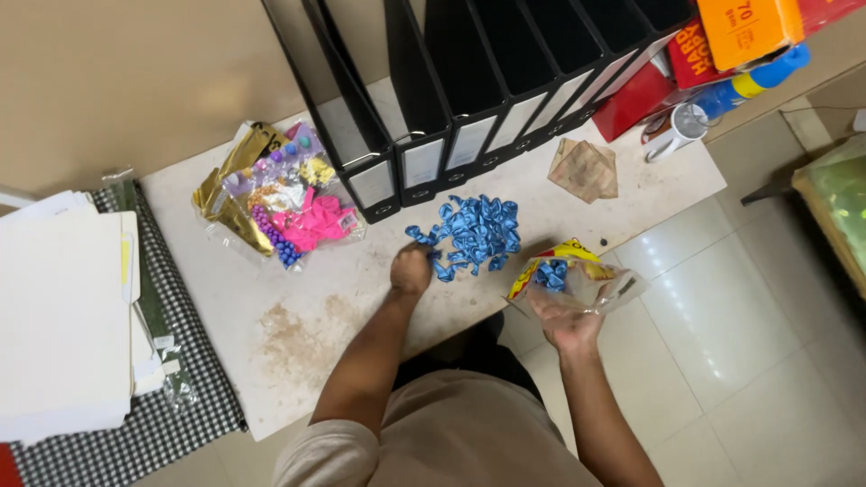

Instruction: The person organizes party supplies on a table, sorting pink and blue balloons into plastic bags. They then wipe the table surface with a cloth and briefly flip through a document.

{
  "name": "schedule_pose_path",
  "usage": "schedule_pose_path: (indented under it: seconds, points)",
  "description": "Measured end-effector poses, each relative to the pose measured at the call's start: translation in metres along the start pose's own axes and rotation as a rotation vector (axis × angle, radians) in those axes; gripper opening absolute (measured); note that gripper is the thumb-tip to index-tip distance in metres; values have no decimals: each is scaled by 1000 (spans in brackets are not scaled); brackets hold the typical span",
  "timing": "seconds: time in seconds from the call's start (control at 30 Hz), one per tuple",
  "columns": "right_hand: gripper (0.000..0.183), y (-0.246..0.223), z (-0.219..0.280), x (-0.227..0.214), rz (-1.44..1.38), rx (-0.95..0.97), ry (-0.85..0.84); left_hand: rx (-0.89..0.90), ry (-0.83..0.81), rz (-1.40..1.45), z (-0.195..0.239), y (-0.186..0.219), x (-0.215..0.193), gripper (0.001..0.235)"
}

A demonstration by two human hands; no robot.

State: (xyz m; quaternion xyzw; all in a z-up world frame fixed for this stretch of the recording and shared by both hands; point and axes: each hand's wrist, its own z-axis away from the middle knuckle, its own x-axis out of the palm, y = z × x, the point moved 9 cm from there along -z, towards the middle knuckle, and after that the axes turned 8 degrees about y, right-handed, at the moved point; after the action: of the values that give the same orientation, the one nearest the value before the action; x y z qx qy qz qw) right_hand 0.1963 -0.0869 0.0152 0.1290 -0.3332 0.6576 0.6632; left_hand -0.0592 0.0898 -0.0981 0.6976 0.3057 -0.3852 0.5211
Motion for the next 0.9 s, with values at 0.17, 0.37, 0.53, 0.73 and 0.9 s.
schedule_pose_path:
  seconds: [0.17,0.37,0.53,0.73,0.9]
  points:
    - [80,21,-22,24,67,86,-56,-294,102,506,6,-30,-25,15]
    - [70,36,-37,62,281,155,-126,-643,13,1031,10,-42,-45,14]
    - [67,40,-56,84,380,243,-122,-783,28,1332,18,-26,-72,14]
    - [71,40,-84,89,345,341,-124,-769,196,1790,-2,32,-134,15]
    - [61,37,-56,122,465,346,-130,-467,210,1740,-25,111,-185,17]
